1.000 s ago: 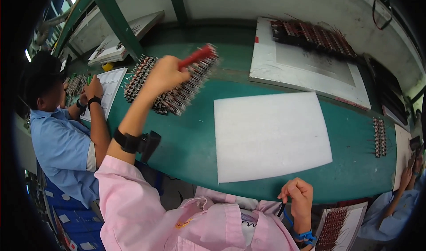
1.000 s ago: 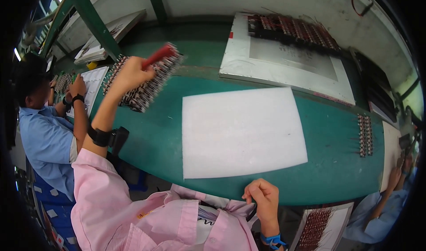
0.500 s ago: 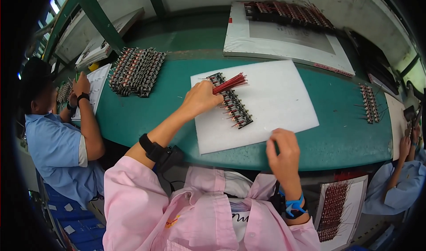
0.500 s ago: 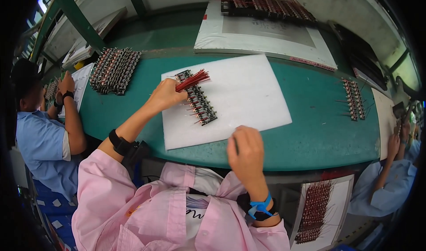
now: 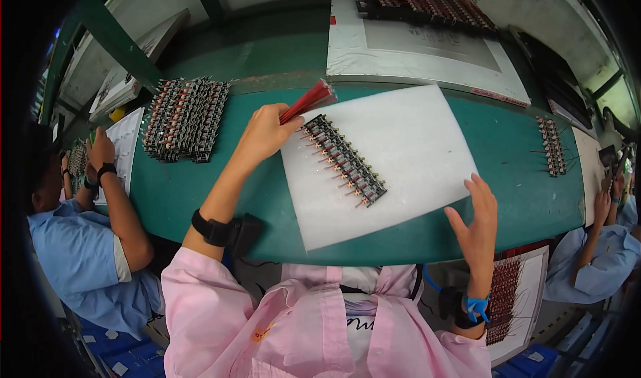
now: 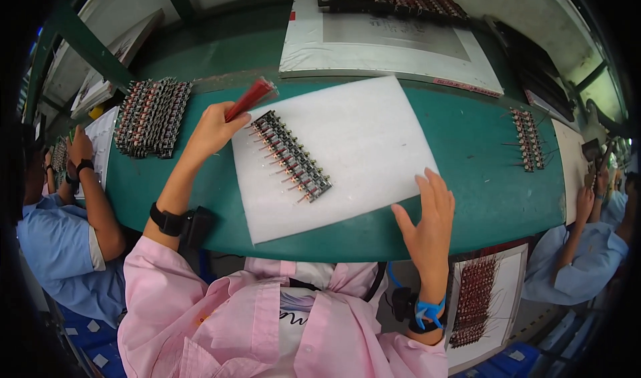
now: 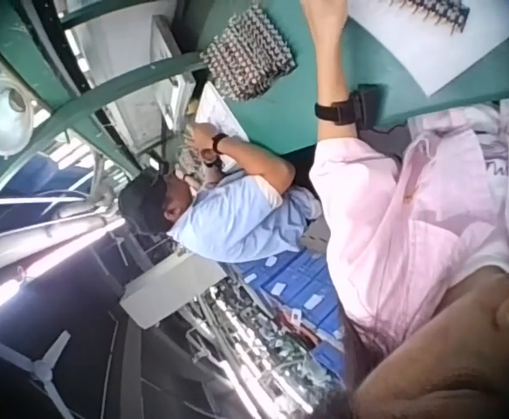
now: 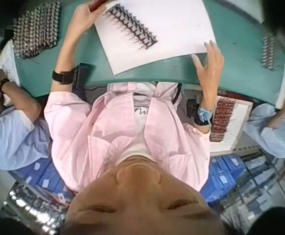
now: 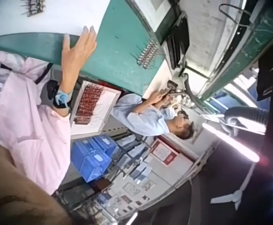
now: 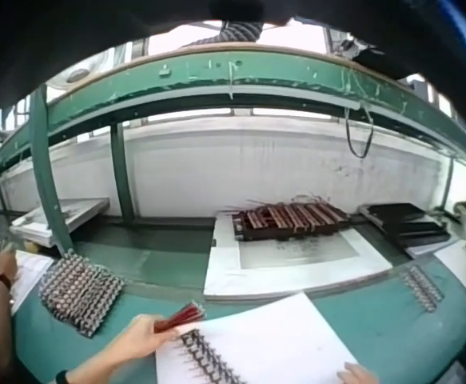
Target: The person picks up a bundle of wires and a circuit board, then inserts the wires one by one into the board. After filling the board, the person sets it aside and picks up another board to repeat the process.
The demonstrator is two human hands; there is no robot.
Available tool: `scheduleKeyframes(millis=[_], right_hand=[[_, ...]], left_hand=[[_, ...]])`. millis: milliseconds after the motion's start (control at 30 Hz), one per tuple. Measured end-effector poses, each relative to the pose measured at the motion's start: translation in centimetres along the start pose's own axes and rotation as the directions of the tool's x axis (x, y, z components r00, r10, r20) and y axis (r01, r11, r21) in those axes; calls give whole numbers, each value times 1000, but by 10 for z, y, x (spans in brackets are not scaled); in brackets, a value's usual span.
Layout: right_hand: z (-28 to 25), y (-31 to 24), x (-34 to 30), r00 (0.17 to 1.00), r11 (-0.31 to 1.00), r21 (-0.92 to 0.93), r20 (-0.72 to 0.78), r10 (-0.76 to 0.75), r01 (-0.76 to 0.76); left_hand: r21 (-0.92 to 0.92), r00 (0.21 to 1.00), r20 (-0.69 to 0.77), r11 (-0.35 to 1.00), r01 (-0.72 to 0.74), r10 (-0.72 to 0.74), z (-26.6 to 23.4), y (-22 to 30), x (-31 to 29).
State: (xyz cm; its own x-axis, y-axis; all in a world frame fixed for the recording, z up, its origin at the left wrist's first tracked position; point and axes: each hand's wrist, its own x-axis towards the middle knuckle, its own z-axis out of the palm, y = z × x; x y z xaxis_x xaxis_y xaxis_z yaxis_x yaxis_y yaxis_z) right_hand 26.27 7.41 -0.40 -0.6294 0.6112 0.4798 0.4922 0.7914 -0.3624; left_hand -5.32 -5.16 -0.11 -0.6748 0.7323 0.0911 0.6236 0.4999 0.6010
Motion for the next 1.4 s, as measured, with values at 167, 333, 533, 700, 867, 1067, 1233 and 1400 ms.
scheduleKeyframes(millis=[167,333,533,700,867,1067,1233,1400], right_hand=[[6,-24,11,976,993,119,216,-23,-3],[27,-45,13,953,986,166,299,-52,2],[33,-46,16,957,990,140,289,-31,-10],[28,-52,43,964,966,253,266,-17,-53],[36,-77,84,904,805,503,418,92,-315],[55,-67,96,857,641,630,508,87,-438],[59,-66,98,814,510,686,578,50,-519],[58,-62,95,816,560,663,577,39,-496]], left_hand=[[-256,979,193,960,113,-64,2,15,13],[-5,981,131,990,-141,141,13,-4,14],[-131,968,227,989,-75,103,2,-1,10],[-795,787,579,364,486,214,8,-1,17],[-880,875,473,-1,476,102,38,65,0],[-878,831,459,20,478,314,52,86,-5],[-878,811,468,79,472,352,53,83,-6],[-879,796,456,60,474,398,57,75,-7]])
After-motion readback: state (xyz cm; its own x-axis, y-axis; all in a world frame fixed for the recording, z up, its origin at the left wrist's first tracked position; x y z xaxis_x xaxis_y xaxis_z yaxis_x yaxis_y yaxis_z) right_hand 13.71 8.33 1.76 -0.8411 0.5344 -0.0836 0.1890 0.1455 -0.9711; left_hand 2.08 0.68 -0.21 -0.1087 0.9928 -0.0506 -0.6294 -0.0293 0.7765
